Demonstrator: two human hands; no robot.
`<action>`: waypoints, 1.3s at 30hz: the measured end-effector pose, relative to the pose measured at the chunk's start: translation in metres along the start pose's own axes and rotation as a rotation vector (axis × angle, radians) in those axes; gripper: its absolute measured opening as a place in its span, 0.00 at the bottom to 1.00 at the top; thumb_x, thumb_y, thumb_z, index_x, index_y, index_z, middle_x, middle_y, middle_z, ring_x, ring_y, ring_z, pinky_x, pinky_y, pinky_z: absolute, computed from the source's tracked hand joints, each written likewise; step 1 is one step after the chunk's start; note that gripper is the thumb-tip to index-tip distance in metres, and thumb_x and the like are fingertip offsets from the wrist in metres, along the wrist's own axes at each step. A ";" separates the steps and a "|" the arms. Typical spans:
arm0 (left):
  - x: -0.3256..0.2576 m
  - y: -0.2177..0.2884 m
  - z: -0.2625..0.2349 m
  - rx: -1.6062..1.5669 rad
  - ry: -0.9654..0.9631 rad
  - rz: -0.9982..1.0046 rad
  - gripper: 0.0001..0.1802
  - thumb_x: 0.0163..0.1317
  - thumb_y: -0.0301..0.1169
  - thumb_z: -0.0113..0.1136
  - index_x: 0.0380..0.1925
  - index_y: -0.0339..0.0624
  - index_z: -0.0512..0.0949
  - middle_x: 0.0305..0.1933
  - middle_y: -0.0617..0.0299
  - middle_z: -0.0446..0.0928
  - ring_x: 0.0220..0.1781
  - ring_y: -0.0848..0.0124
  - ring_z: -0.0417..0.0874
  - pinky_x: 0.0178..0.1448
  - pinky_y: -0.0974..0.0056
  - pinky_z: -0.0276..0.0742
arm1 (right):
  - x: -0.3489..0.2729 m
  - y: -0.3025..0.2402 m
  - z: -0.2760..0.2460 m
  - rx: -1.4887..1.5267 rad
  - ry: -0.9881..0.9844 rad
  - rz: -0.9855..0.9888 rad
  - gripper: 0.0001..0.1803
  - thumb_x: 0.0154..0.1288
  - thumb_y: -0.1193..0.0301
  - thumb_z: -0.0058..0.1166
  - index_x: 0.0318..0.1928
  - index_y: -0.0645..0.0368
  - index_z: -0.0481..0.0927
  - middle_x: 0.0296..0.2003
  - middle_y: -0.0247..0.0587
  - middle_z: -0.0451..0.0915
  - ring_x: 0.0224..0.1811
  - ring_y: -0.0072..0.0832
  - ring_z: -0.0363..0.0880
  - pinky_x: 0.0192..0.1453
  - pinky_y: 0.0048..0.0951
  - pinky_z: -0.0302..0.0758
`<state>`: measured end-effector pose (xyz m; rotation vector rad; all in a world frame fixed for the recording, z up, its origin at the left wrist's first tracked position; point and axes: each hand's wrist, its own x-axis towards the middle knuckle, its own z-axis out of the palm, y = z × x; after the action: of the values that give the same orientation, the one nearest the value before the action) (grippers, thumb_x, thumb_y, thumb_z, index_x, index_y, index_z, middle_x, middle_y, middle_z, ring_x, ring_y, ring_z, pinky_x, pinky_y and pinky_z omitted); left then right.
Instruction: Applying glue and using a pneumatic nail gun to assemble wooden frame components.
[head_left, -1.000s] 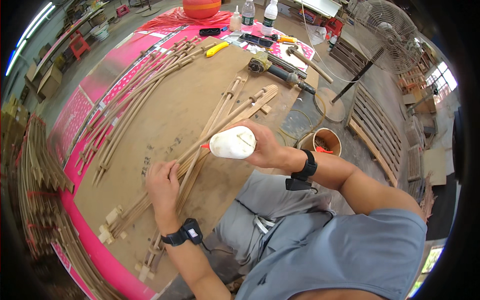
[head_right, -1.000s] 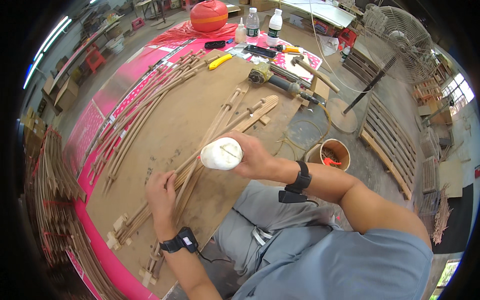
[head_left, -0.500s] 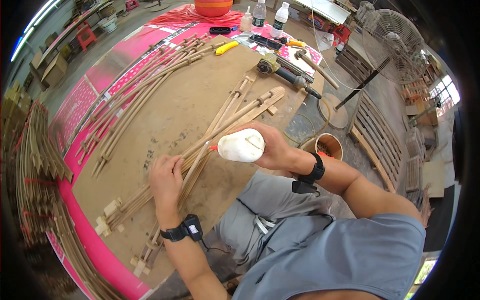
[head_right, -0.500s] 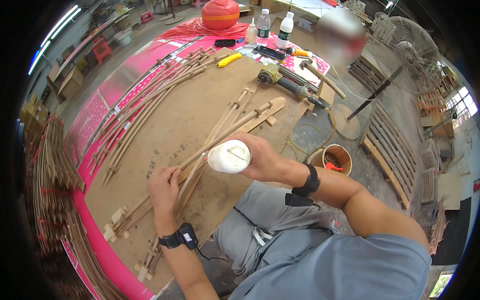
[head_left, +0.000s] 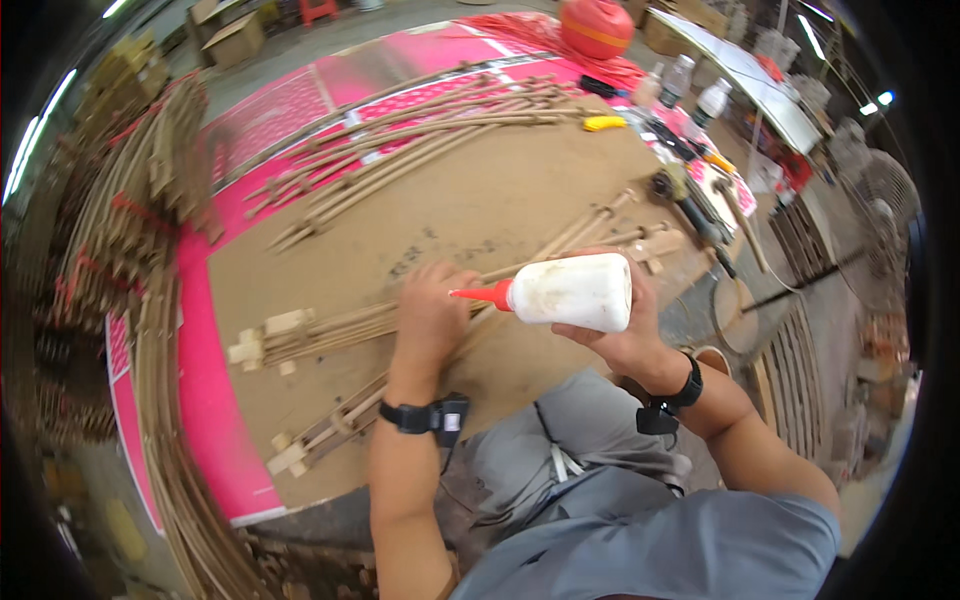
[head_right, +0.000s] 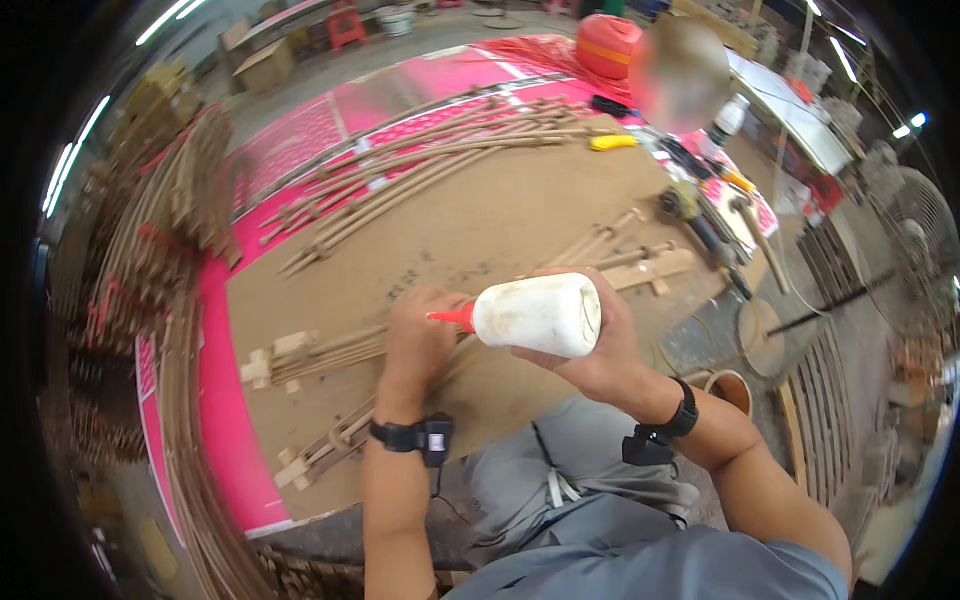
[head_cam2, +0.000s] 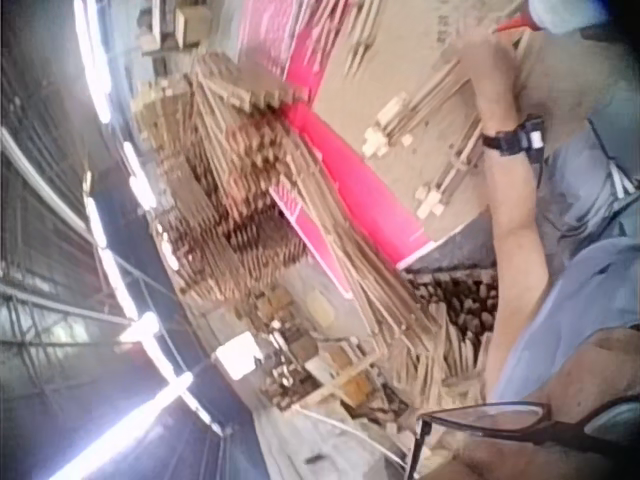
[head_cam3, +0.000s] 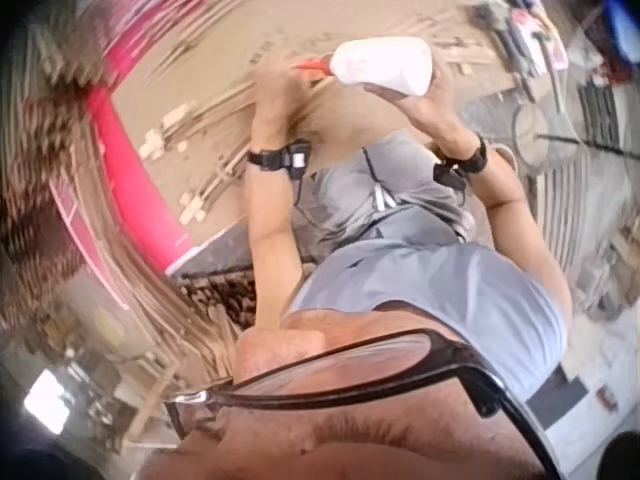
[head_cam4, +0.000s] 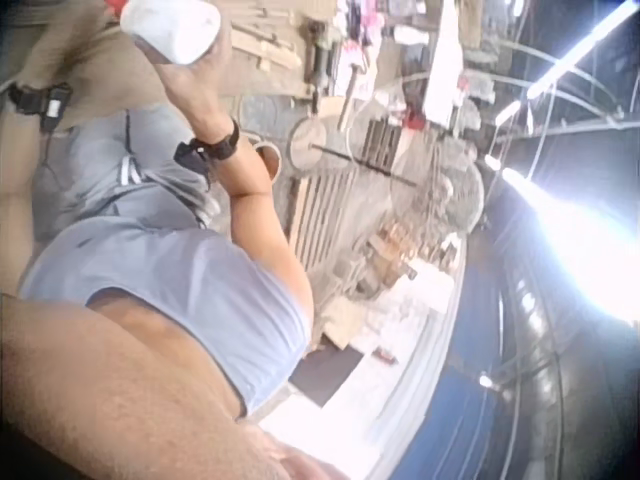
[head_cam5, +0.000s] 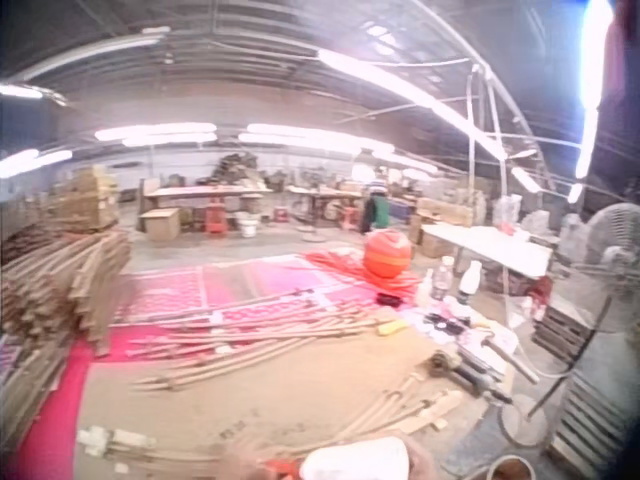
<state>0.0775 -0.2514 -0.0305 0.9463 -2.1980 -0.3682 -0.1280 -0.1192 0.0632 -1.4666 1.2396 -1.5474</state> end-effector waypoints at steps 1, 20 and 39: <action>0.000 -0.001 0.002 -0.024 0.009 0.033 0.08 0.59 0.33 0.67 0.36 0.46 0.87 0.37 0.57 0.82 0.45 0.53 0.82 0.51 0.50 0.75 | 0.005 -0.001 0.010 -0.007 -0.058 -0.002 0.42 0.50 0.76 0.83 0.64 0.59 0.72 0.58 0.40 0.82 0.61 0.28 0.83 0.66 0.34 0.81; 0.005 0.023 -0.016 0.079 0.163 0.075 0.11 0.62 0.33 0.65 0.44 0.44 0.82 0.42 0.60 0.80 0.48 0.59 0.81 0.52 0.54 0.74 | 0.053 0.021 0.165 -0.522 -0.488 -0.367 0.36 0.47 0.80 0.70 0.61 0.51 0.80 0.47 0.46 0.86 0.51 0.46 0.80 0.59 0.40 0.71; 0.007 0.012 0.003 -0.012 0.290 0.133 0.10 0.60 0.30 0.68 0.41 0.43 0.82 0.40 0.58 0.79 0.48 0.59 0.81 0.52 0.54 0.74 | 0.056 0.029 0.181 -0.350 -0.631 -0.335 0.36 0.47 0.87 0.61 0.62 0.59 0.76 0.50 0.50 0.85 0.54 0.49 0.85 0.57 0.42 0.79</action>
<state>0.0658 -0.2482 -0.0229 0.7882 -1.9771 -0.1698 0.0366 -0.2149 0.0415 -2.2578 0.9341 -0.9394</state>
